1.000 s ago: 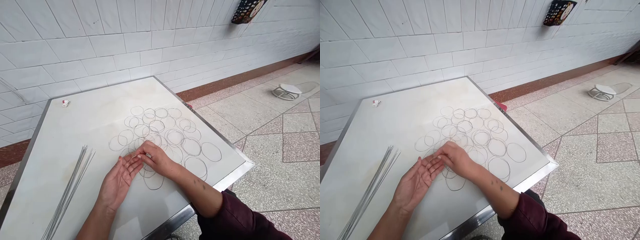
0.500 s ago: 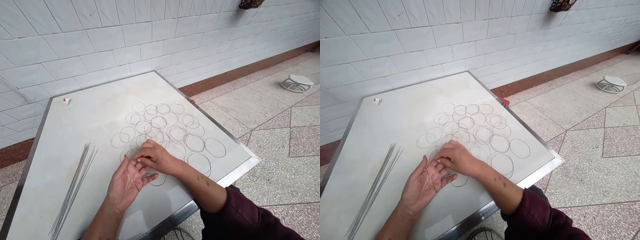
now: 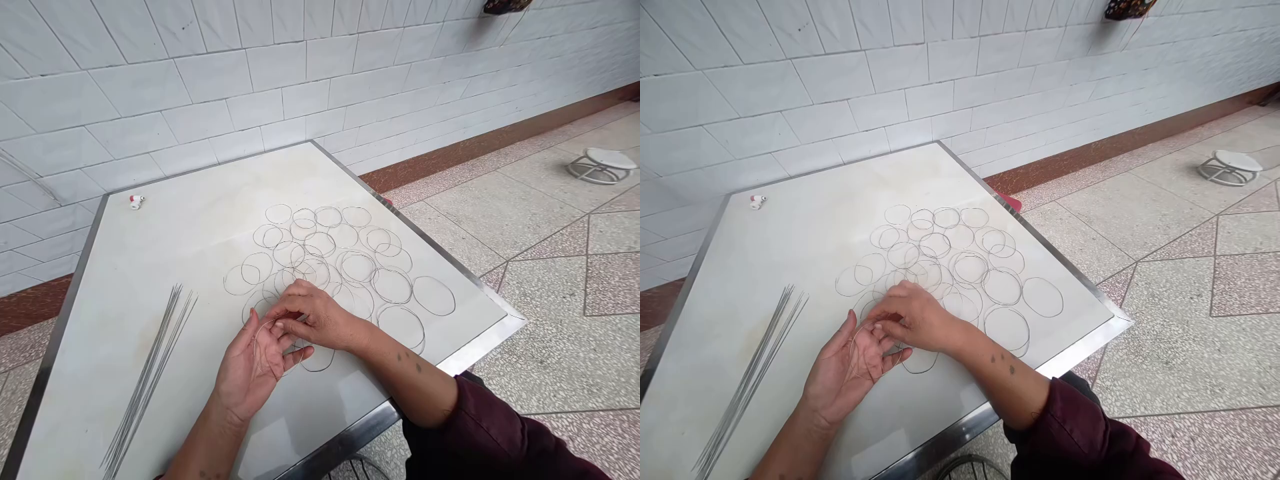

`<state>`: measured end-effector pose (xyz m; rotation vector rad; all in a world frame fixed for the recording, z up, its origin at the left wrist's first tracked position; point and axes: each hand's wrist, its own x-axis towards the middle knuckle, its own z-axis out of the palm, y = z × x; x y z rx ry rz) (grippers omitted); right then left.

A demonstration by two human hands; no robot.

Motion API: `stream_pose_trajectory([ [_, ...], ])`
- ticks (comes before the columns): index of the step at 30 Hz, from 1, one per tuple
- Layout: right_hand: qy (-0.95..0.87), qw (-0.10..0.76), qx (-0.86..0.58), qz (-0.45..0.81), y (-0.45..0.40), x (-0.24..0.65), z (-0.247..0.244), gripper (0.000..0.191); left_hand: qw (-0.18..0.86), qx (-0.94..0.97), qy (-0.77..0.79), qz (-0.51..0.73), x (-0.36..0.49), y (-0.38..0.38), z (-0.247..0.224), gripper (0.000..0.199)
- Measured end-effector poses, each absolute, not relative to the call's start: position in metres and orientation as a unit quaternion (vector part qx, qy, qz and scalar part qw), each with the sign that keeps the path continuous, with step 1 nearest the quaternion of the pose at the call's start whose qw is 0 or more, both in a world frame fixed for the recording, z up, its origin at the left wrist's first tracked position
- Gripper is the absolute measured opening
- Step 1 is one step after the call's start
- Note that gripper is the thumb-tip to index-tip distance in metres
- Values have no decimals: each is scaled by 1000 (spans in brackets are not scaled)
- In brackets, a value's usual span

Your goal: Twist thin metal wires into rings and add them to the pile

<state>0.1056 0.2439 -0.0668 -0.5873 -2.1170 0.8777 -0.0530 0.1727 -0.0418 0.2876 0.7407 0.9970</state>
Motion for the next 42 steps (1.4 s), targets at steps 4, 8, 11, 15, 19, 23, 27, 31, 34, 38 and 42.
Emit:
stream_pose_trajectory([
  [4,-832,378,-222,340,244,106,-63,15,804,130,350,462,-54,173,-42,51],
  [8,-833,380,-221,336,244,106,-63,20,802,127,356,463,-54,174,-41,51],
  [11,-833,382,-227,330,244,105,-65,11,802,137,357,459,-53,173,-40,53],
  [15,-837,375,-251,311,242,102,-69,13,798,156,360,458,-53,173,-40,50],
  [19,-830,387,-266,300,242,100,-72,14,800,162,355,456,-53,173,-43,49],
  [23,-828,395,-270,292,242,99,-75,15,804,163,347,453,-52,174,-44,48],
  [27,-827,406,-275,277,243,99,-76,15,792,186,356,460,-54,175,-44,46],
  [31,-834,405,-268,261,247,102,-75,11,710,242,444,491,-61,175,-49,34],
  [34,-849,392,-254,247,250,106,-76,7,661,286,503,477,-66,174,-51,23],
  [38,-869,380,-227,219,253,111,-77,7,678,311,504,435,-68,174,-51,28],
  [42,-878,400,-182,192,255,112,-74,14,733,249,463,431,-67,175,-52,20],
])
